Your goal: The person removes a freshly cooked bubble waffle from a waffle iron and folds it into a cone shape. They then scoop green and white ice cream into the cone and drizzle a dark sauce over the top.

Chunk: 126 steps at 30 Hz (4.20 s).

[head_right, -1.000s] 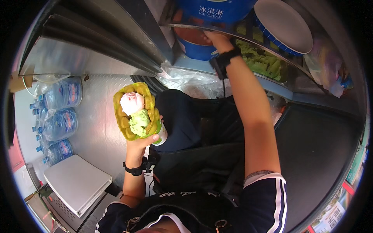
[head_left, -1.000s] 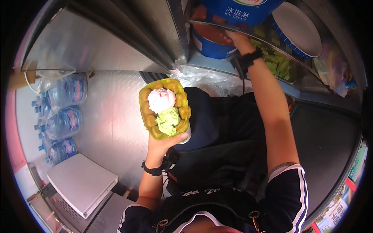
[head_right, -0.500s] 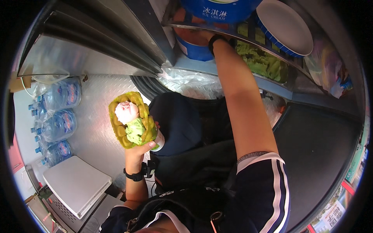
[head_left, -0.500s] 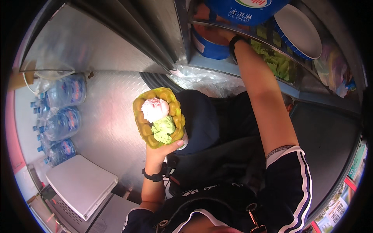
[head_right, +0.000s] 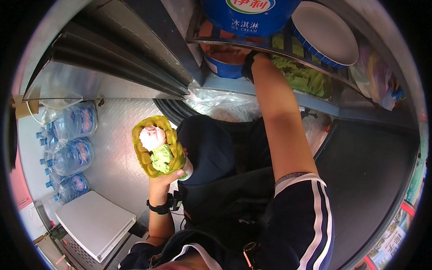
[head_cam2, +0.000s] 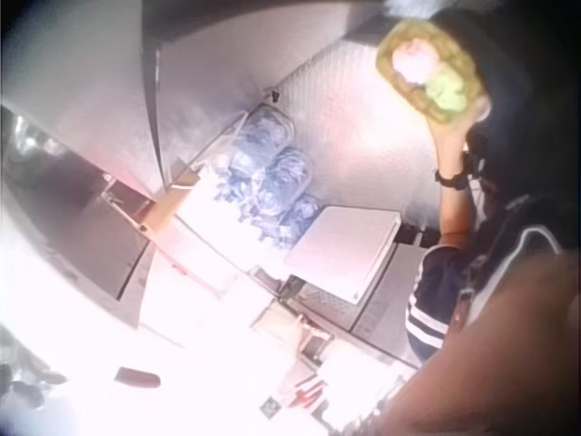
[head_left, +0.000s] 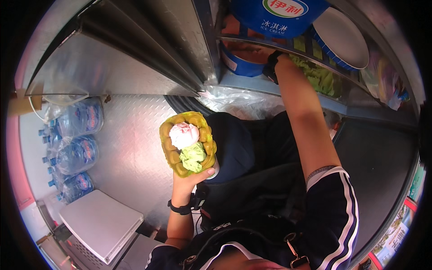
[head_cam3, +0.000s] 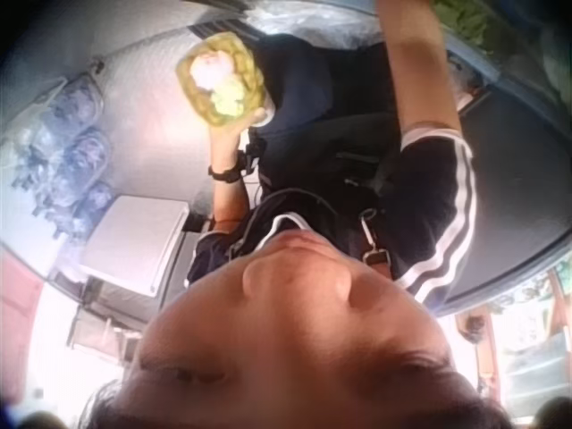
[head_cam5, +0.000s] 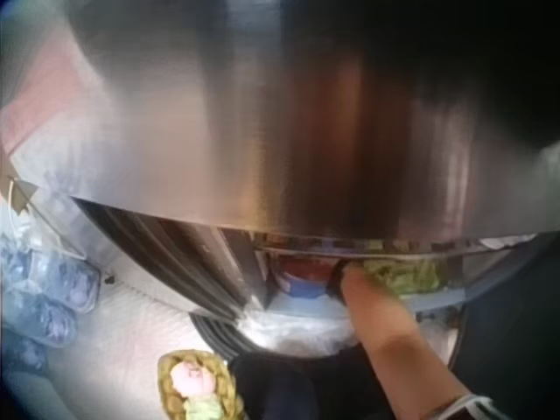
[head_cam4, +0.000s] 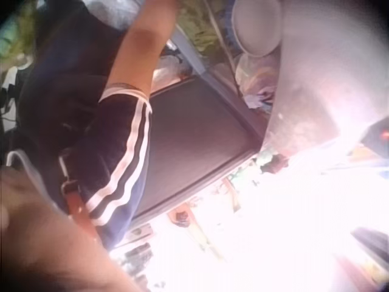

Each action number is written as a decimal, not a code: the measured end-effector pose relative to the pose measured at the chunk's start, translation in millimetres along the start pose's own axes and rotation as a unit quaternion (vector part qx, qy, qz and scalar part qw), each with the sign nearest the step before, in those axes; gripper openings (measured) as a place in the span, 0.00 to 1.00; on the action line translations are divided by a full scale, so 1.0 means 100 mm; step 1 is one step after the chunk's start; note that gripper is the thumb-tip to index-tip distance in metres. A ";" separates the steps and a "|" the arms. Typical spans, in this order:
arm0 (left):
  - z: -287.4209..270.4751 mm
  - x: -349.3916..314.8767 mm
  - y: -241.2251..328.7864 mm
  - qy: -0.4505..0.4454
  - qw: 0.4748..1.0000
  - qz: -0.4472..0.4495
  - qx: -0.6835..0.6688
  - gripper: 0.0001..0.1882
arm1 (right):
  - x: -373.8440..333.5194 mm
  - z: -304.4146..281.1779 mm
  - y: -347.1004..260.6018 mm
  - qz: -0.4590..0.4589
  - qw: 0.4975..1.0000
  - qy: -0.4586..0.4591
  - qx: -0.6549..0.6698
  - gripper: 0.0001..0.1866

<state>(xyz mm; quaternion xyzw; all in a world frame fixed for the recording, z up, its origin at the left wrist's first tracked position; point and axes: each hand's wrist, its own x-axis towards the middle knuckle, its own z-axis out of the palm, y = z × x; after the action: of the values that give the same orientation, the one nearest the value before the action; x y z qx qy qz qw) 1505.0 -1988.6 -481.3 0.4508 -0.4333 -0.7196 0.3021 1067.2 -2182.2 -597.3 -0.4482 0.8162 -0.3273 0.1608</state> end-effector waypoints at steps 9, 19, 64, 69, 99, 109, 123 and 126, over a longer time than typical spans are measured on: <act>-0.05 -0.01 -0.04 0.003 1.000 -0.001 0.004 0.41 | -0.08 -0.16 0.12 0.011 0.994 -0.052 0.097 0.21; 0.05 -0.04 -0.04 -0.015 1.000 0.015 -0.009 0.41 | -0.27 -0.17 -0.03 -0.029 0.979 -0.133 0.152 0.23; -0.05 -0.11 -0.11 -0.031 0.999 0.021 0.016 0.45 | -0.02 0.09 0.13 -0.005 0.985 0.087 -0.150 0.34; -0.06 -0.13 -0.08 -0.031 0.999 0.004 0.012 0.45 | -0.08 0.11 0.02 0.010 0.991 0.062 -0.121 0.36; -0.21 -0.11 -0.11 -0.043 0.998 -0.045 -0.008 0.41 | 0.11 0.15 0.04 0.080 0.993 -0.079 0.037 0.39; -0.23 -0.01 -0.11 -0.053 0.999 -0.006 -0.004 0.43 | 0.08 -0.01 0.41 0.105 0.966 -0.155 0.178 0.40; -0.10 -0.08 -0.07 -0.067 0.998 -0.008 -0.011 0.45 | -0.28 -0.23 -0.28 -0.049 0.983 -0.056 -0.168 0.24; -0.05 -0.08 -0.03 -0.075 0.997 0.006 -0.014 0.45 | -0.47 -0.25 -0.48 -0.107 0.967 0.070 -0.220 0.19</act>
<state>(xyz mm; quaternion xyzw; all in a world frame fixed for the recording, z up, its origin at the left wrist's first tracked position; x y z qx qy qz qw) 1513.1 -1982.6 -482.2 0.3886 -0.4471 -0.7557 0.2794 1109.4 -2151.7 -548.2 -0.5330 0.8247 -0.1860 -0.0354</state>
